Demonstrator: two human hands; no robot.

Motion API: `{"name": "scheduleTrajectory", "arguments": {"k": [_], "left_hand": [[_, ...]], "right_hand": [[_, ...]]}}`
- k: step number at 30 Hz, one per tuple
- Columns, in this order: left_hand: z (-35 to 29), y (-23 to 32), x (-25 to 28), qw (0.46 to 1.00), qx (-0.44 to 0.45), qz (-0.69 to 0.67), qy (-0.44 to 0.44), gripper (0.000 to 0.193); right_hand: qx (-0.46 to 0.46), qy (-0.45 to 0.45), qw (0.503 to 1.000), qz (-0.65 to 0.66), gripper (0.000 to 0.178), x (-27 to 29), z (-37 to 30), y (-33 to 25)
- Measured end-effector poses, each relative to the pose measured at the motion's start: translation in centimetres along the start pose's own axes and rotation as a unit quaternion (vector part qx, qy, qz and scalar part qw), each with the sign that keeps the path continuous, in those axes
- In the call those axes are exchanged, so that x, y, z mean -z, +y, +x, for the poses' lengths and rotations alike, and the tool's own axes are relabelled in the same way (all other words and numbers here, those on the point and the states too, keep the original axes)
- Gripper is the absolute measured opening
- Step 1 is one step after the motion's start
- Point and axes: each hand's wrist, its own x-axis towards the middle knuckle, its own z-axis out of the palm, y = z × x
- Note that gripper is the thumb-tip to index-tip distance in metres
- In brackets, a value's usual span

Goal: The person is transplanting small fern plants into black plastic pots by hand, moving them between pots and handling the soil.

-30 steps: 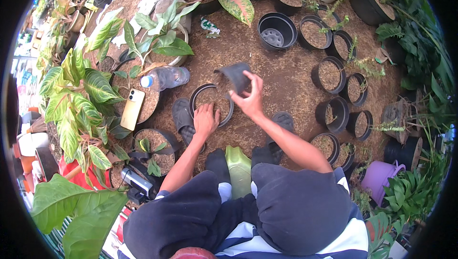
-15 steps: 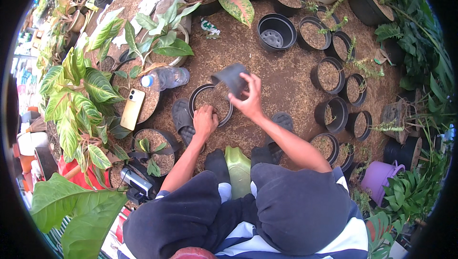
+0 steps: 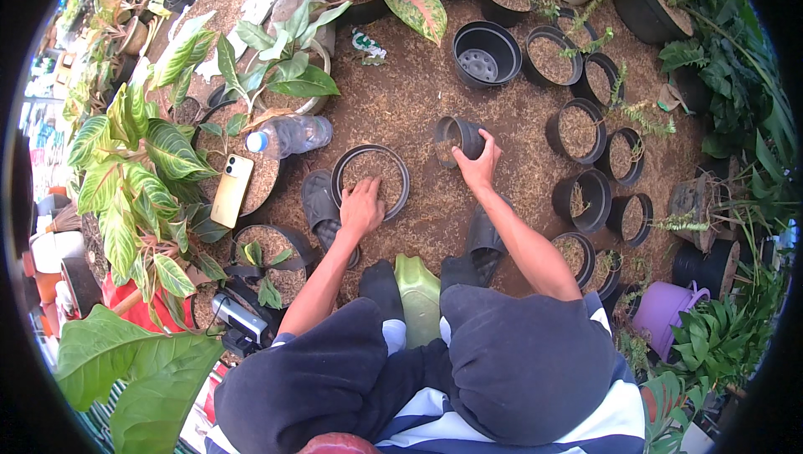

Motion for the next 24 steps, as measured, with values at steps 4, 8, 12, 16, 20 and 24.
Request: {"name": "scheduleTrajectory", "arguments": {"k": [4,8,12,16,20,24], "left_hand": [[0.2,0.3,1.3,0.999,0.01,0.011,-0.035,0.043],[0.6,-0.4,1.7,0.998,0.0,-0.026,-0.054,0.032],[1.3,-0.9,2.4,0.988,0.027,-0.084,-0.123,0.033],[1.0,-1.7,0.7,0.997,0.013,-0.058,-0.047,0.042],[0.0,0.1,-0.1,1.0,-0.008,0.014,0.02,0.052],[-0.4,-0.4,-0.9,0.998,-0.021,0.022,0.063,0.048]], "right_hand": [[-0.022,-0.047,0.999,-0.014,0.084,0.2,-0.4,0.4],[0.002,-0.062,0.998,-0.019,0.085,0.4,-0.4,0.4],[-0.027,-0.07,0.997,-0.012,0.086,0.8,-0.4,-0.1],[-0.07,-0.072,0.995,-0.007,0.087,0.7,-0.1,-1.1],[-0.045,-0.063,0.996,-0.043,0.088,0.3,0.0,-0.4],[-0.034,-0.043,0.997,-0.049,0.087,-1.1,-0.5,-1.2]]}}
